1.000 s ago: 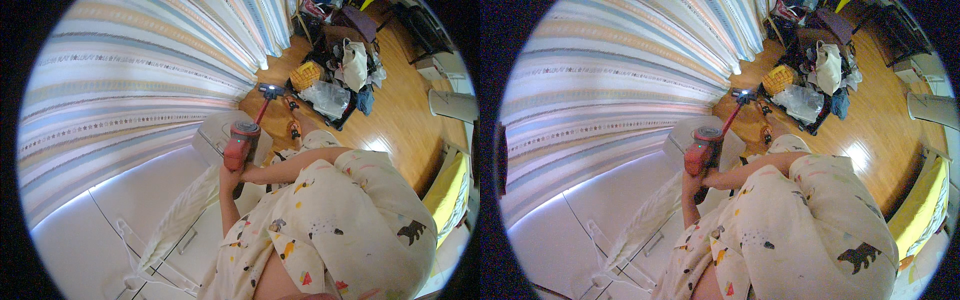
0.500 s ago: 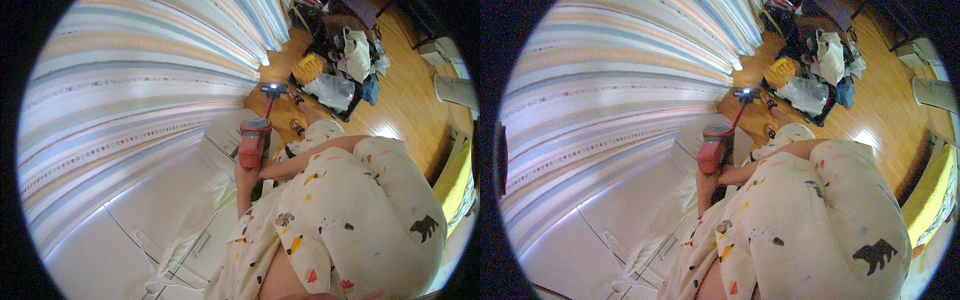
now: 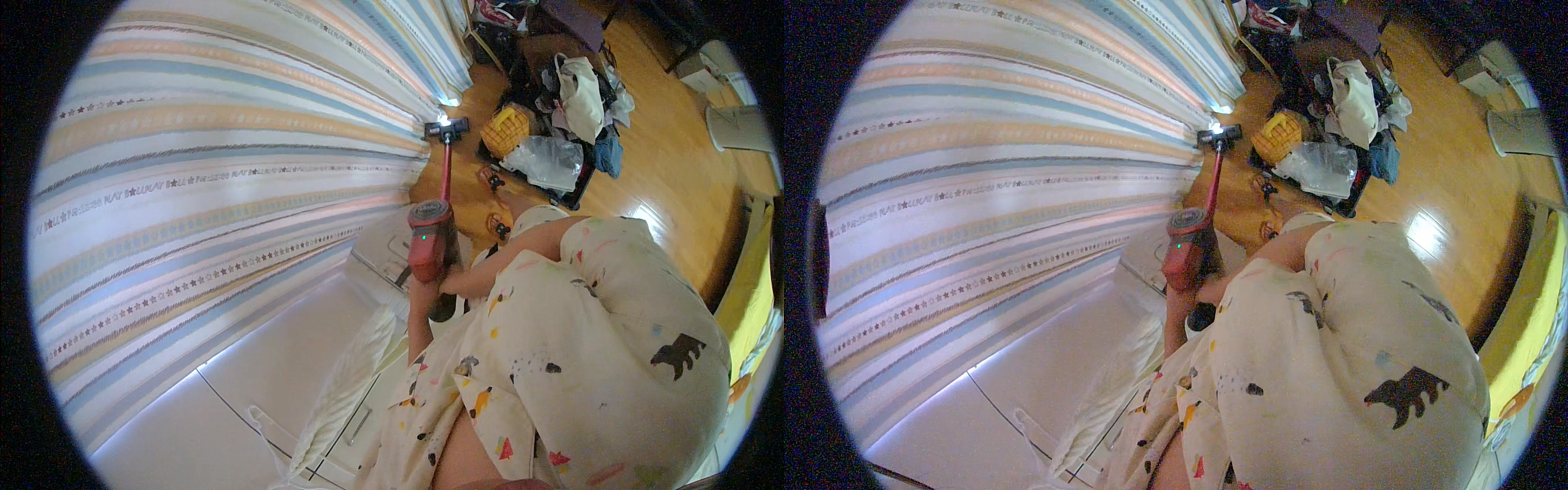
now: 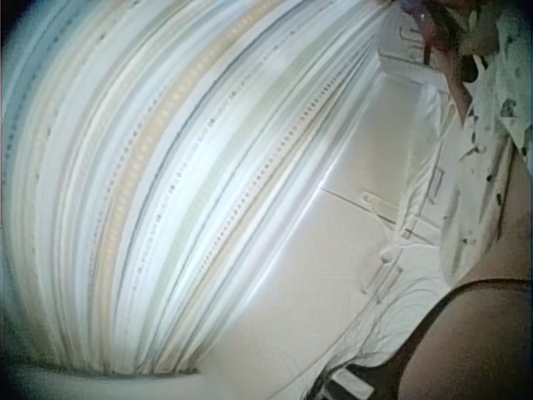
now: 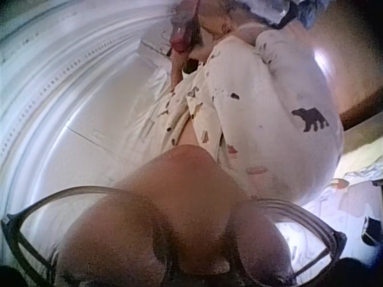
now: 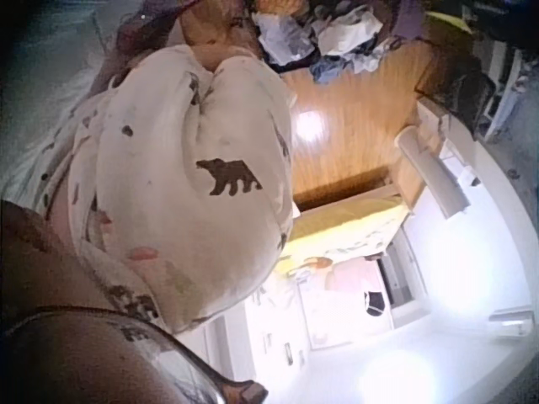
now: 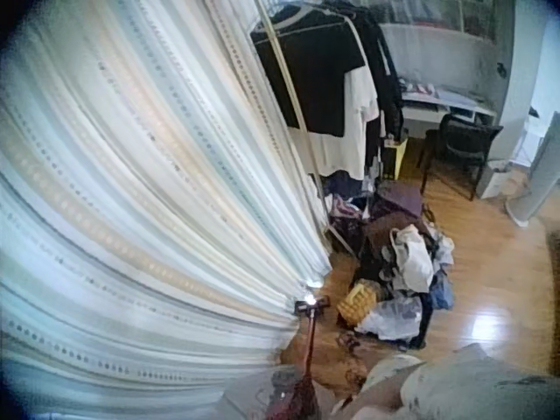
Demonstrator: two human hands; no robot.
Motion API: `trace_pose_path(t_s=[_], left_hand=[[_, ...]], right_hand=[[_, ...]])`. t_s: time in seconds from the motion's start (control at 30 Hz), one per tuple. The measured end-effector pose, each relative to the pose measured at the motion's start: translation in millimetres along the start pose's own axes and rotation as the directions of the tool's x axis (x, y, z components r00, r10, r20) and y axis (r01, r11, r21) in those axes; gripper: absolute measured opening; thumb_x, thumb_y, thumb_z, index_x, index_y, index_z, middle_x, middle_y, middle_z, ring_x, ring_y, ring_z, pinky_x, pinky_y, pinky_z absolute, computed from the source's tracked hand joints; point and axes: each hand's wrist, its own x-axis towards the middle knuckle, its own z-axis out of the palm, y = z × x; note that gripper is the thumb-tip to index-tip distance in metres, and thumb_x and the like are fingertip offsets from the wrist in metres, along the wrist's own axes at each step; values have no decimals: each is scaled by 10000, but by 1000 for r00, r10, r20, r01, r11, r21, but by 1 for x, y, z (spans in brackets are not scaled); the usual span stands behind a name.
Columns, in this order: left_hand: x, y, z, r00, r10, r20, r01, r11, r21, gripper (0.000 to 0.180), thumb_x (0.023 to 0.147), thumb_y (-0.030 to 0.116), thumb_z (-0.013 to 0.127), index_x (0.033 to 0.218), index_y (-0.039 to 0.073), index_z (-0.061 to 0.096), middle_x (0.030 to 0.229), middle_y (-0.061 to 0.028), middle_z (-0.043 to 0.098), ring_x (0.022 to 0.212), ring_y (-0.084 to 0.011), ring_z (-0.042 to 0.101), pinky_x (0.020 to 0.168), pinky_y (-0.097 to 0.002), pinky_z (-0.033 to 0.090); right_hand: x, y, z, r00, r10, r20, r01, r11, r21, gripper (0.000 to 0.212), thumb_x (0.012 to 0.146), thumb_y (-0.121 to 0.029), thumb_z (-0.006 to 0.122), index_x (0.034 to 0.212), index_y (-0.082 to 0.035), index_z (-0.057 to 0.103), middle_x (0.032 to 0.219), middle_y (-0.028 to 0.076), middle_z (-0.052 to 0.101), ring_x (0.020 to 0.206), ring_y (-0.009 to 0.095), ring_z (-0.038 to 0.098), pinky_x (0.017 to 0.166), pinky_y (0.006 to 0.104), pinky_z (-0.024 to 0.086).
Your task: The person vacuums the wooden floor of a bedroom and a cluttered storage room using a red and black vacuum cleaner.
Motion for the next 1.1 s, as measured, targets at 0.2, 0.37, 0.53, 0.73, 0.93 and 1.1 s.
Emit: trace_pose_path(t_s=[0.2,0.37,0.53,0.73,0.93,1.1], left_hand=[[32,-30,-17,993,46,109,-51,998,40,326,672,175,587,953,26,518,846,-152,569,772,-297,537,684,-340,416],[35,36,-24,980,-75,183,53,992,119,372,654,190,611,968,17,509,865,-148,575,796,-261,552,688,-341,424],[20,58,-34,967,-42,249,-12,977,213,387,657,201,614,980,17,508,865,-146,577,803,-263,553,696,-336,425],[18,37,-28,952,-36,306,-7,990,138,419,661,206,617,1021,32,489,927,-162,554,865,-282,528,741,-344,408],[46,39,-27,903,117,414,-173,980,102,437,665,212,613,1042,39,474,965,-167,537,897,-290,512,764,-348,396],[88,19,-11,834,137,534,-267,948,174,449,671,214,608,1059,42,462,1001,-171,521,928,-298,494,784,-352,384]], right_hand=[[-2,-4,-4,1000,-10,-22,9,998,-57,266,664,-2,516,930,3,507,871,120,554,841,240,527,754,335,405],[-11,-12,-18,996,-58,-70,53,996,-71,267,665,-9,513,931,3,506,867,124,555,837,246,528,750,339,406],[-14,-17,-21,993,-89,-83,80,991,-109,268,665,-15,509,933,4,505,863,129,555,834,251,530,746,342,408],[-16,-23,-24,989,-116,-96,102,985,-140,269,666,-23,506,934,4,504,859,135,556,830,257,531,741,346,410],[-16,-35,-41,983,-138,-123,116,978,-171,271,667,-30,502,936,5,503,854,141,557,826,264,533,736,350,412],[-18,-54,-62,972,-164,-167,126,968,-218,273,668,-37,499,937,6,502,851,145,558,822,269,534,732,354,414]])
